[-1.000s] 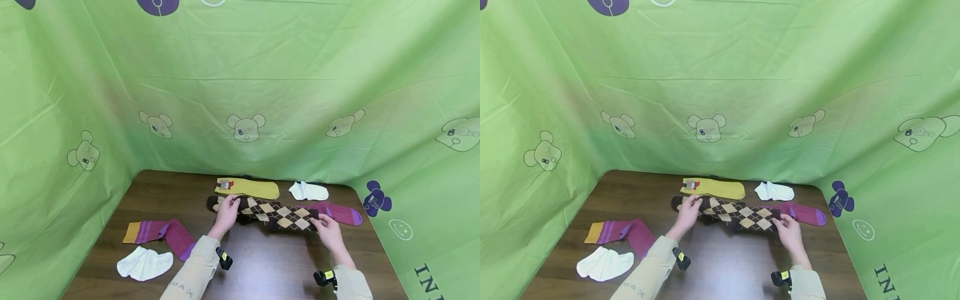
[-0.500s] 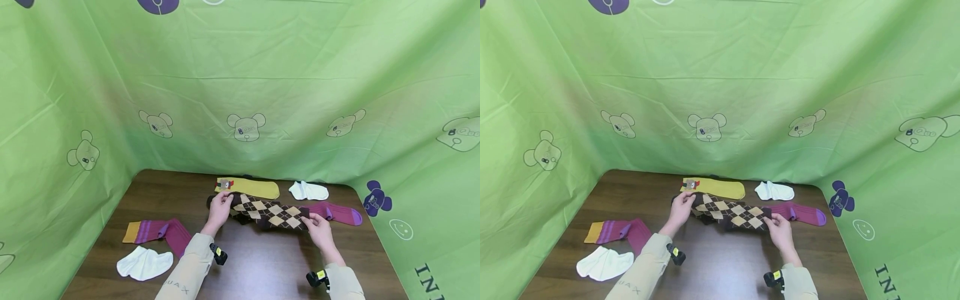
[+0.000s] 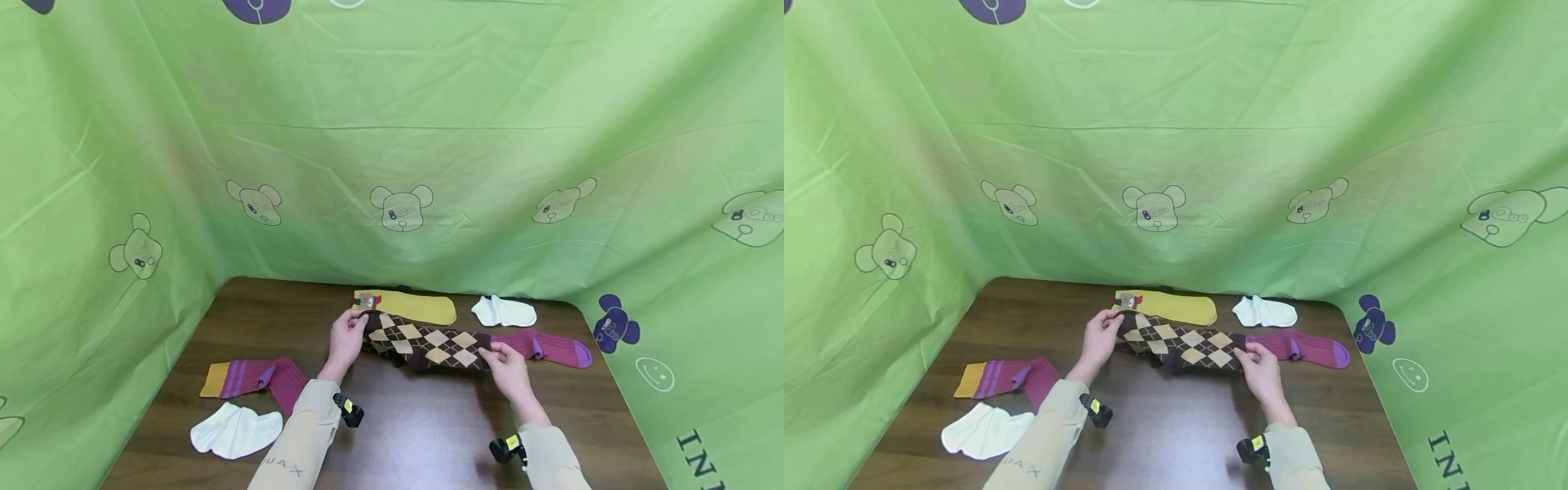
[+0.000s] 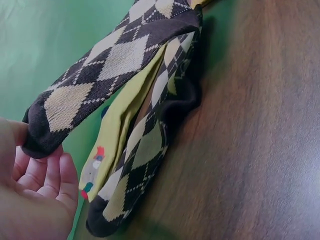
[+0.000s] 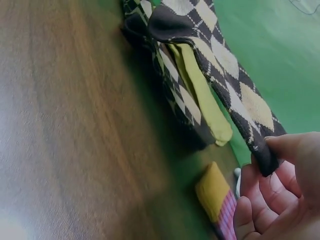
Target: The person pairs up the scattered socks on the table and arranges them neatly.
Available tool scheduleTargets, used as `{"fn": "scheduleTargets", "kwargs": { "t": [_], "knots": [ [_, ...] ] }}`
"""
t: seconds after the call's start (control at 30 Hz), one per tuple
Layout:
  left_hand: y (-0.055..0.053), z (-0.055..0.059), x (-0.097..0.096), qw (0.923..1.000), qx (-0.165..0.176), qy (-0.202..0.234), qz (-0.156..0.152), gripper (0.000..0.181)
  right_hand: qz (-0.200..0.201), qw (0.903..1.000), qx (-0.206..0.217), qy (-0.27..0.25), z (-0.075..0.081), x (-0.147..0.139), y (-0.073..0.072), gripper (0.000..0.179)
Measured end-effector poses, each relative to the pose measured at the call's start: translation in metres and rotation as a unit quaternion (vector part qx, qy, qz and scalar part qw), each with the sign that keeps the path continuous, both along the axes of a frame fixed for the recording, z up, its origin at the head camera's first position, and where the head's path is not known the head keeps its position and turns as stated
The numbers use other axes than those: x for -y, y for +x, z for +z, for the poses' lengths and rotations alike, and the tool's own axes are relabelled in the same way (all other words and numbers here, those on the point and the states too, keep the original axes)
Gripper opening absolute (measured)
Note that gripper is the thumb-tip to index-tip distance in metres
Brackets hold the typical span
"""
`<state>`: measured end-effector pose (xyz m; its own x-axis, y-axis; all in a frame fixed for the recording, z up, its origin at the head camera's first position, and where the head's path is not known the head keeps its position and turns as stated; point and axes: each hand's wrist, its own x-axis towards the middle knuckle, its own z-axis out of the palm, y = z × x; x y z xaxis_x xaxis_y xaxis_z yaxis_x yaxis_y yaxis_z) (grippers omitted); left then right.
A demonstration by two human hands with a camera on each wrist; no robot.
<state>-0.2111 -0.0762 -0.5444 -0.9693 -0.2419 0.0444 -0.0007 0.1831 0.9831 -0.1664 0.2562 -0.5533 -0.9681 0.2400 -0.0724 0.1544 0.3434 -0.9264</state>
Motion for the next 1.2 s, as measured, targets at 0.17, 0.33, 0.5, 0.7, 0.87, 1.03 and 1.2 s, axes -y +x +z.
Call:
{"fn": "scheduleTargets", "kwargs": {
  "t": [0.17, 0.33, 0.5, 0.7, 0.87, 1.03, 1.2],
  "knots": [
    [-0.001, 0.002, 0.007, 0.9999, 0.004, -0.009, 0.013, 0.016, 0.002, 0.9998, -0.001, -0.017, 0.002, 0.008, -0.006, 0.026],
    [-0.002, 0.005, 0.014, 0.9996, 0.014, -0.012, 0.021, 0.017, 0.013, 0.999, -0.008, -0.043, 0.004, 0.017, -0.008, 0.026],
    [-0.005, 0.004, 0.021, 0.999, 0.025, -0.017, 0.034, 0.017, 0.021, 0.9993, -0.003, -0.031, 0.004, 0.023, -0.013, 0.025],
    [-0.008, 0.001, 0.027, 0.9977, 0.035, -0.036, 0.045, 0.018, 0.038, 0.9988, -0.017, -0.025, 0.001, 0.029, -0.015, 0.023],
    [-0.009, -0.002, 0.029, 0.9974, 0.041, -0.042, 0.042, 0.019, 0.06, 0.996, -0.05, -0.043, -0.001, 0.033, -0.014, 0.023],
    [-0.01, -0.005, 0.03, 0.9967, 0.046, -0.052, 0.043, 0.019, 0.052, 0.9981, -0.016, -0.029, -0.004, 0.036, -0.019, 0.026],
    [-0.009, -0.006, 0.032, 0.9946, 0.062, -0.077, 0.031, 0.021, 0.046, 0.9987, 0.006, -0.023, -0.007, 0.039, -0.022, 0.026]
  ]
}}
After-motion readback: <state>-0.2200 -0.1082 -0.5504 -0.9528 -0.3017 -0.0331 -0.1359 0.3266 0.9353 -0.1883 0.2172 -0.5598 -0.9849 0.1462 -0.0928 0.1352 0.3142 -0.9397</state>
